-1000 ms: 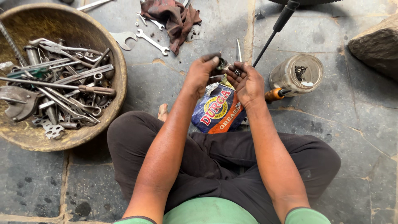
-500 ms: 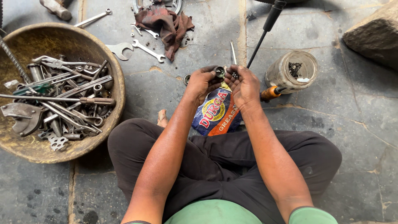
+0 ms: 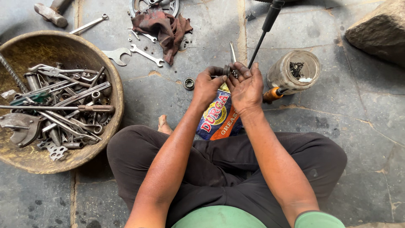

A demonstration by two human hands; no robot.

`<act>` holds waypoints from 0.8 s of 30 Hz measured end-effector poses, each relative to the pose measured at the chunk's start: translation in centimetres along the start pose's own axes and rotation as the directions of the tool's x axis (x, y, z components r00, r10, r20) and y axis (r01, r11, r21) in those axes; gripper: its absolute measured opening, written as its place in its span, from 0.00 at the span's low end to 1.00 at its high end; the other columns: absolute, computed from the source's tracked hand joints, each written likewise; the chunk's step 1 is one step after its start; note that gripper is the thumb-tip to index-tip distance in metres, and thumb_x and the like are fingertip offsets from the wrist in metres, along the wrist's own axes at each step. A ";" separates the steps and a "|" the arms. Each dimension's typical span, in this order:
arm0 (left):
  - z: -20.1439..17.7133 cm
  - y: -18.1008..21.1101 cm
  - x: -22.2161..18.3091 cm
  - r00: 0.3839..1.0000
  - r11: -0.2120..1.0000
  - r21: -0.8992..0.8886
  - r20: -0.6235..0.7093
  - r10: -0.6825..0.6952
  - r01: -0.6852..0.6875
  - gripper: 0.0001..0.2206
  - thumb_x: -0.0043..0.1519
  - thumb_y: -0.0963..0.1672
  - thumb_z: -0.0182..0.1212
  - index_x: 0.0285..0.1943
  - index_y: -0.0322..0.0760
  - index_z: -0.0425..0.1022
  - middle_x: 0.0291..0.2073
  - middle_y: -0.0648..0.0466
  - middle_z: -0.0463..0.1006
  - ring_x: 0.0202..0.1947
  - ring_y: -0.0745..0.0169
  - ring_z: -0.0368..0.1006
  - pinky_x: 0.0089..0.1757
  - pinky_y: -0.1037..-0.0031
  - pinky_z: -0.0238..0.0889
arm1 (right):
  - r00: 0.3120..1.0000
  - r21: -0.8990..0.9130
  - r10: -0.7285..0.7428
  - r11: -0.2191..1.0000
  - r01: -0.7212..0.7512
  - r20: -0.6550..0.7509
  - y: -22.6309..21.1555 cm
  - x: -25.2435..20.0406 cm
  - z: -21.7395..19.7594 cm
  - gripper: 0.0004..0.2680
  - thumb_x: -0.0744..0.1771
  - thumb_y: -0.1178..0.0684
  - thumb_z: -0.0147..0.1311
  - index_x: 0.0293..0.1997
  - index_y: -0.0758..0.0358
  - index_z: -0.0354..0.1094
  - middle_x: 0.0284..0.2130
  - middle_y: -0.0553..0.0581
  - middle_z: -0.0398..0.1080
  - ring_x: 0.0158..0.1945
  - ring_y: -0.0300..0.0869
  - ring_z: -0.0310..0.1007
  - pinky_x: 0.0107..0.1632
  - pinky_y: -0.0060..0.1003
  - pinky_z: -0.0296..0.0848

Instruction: The person applies grease from a packet to a bicycle bearing race and carefully places small ball bearings into it by hand and with a thin metal tool.

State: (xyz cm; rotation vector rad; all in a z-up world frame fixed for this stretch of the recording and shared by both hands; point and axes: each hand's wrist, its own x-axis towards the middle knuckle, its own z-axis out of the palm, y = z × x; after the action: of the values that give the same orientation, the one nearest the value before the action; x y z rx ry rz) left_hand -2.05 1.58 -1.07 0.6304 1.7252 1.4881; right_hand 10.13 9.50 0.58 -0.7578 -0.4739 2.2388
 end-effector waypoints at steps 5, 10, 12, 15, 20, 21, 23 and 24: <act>0.5 0.7 -0.5 0.998 0.990 0.125 -0.007 0.065 -0.063 0.11 0.56 0.40 0.67 0.46 0.28 0.81 0.35 0.49 0.84 0.35 0.66 0.79 0.40 0.73 0.74 | 0.999 -0.003 -0.041 0.999 0.041 -0.014 1.4 -0.4 0.0 0.27 0.69 0.32 0.46 0.60 0.75 0.64 0.51 0.63 0.71 0.52 0.46 0.68 0.58 0.39 0.68; 0.4 -0.2 -0.2 0.999 0.999 0.025 0.036 0.039 -0.040 0.12 0.58 0.41 0.67 0.48 0.28 0.80 0.37 0.50 0.83 0.37 0.65 0.78 0.42 0.73 0.72 | 0.999 0.034 -0.032 0.999 0.033 -0.026 1.9 0.1 -1.1 0.23 0.71 0.38 0.45 0.58 0.75 0.65 0.49 0.64 0.71 0.49 0.46 0.70 0.57 0.39 0.71; 0.0 -0.6 0.2 0.996 0.977 -0.212 0.094 -0.001 0.021 0.11 0.60 0.41 0.66 0.49 0.27 0.80 0.39 0.51 0.83 0.40 0.67 0.76 0.45 0.74 0.71 | 0.997 0.025 -0.008 1.000 0.010 -0.077 1.8 0.7 -1.9 0.18 0.70 0.44 0.47 0.57 0.73 0.65 0.47 0.63 0.73 0.49 0.47 0.74 0.56 0.40 0.74; -0.8 -0.5 0.3 0.989 0.966 -0.234 0.126 -0.079 0.107 0.12 0.61 0.42 0.66 0.50 0.28 0.80 0.37 0.53 0.82 0.35 0.67 0.72 0.40 0.75 0.68 | 0.999 -0.047 -0.002 0.999 0.000 -0.032 1.7 1.5 -3.3 0.11 0.71 0.59 0.52 0.57 0.74 0.65 0.44 0.60 0.73 0.46 0.45 0.74 0.53 0.41 0.77; -0.9 0.2 0.1 0.981 0.960 -0.241 0.163 -0.107 0.144 0.12 0.60 0.42 0.67 0.50 0.28 0.80 0.36 0.54 0.81 0.34 0.69 0.72 0.38 0.77 0.67 | 0.996 -0.120 0.001 0.993 -0.011 -0.085 1.4 1.8 -3.2 0.09 0.67 0.65 0.52 0.54 0.73 0.66 0.43 0.62 0.74 0.44 0.45 0.77 0.50 0.39 0.79; -0.8 0.3 0.1 0.980 0.960 -0.241 0.173 -0.102 0.143 0.12 0.60 0.42 0.67 0.50 0.27 0.80 0.36 0.53 0.81 0.34 0.69 0.71 0.38 0.77 0.67 | 0.994 -0.145 -0.012 0.989 -0.004 -0.105 1.4 1.7 -2.9 0.09 0.67 0.66 0.52 0.53 0.72 0.66 0.43 0.62 0.74 0.43 0.44 0.77 0.50 0.38 0.79; -0.7 0.5 -0.2 0.976 0.950 -0.267 0.186 -0.117 0.165 0.12 0.60 0.41 0.67 0.50 0.26 0.79 0.35 0.52 0.81 0.34 0.68 0.73 0.37 0.76 0.69 | 0.993 -0.165 -0.022 0.986 0.002 -0.120 1.3 1.4 -2.4 0.08 0.67 0.66 0.52 0.50 0.72 0.65 0.42 0.63 0.74 0.43 0.44 0.77 0.50 0.38 0.79; -0.6 0.5 -0.2 0.973 0.944 -0.279 0.192 -0.125 0.177 0.11 0.60 0.41 0.67 0.49 0.26 0.79 0.35 0.52 0.81 0.33 0.68 0.74 0.37 0.76 0.70 | 0.992 -0.176 -0.027 0.984 0.004 -0.127 1.2 1.3 -2.3 0.07 0.67 0.67 0.52 0.49 0.71 0.65 0.42 0.63 0.74 0.43 0.44 0.77 0.49 0.37 0.79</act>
State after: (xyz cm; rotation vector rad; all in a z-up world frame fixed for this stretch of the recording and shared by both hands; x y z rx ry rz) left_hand -2.49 1.13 -0.48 0.4434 1.3539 1.4969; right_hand 10.24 9.84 -2.29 -0.9797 -0.6169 2.1368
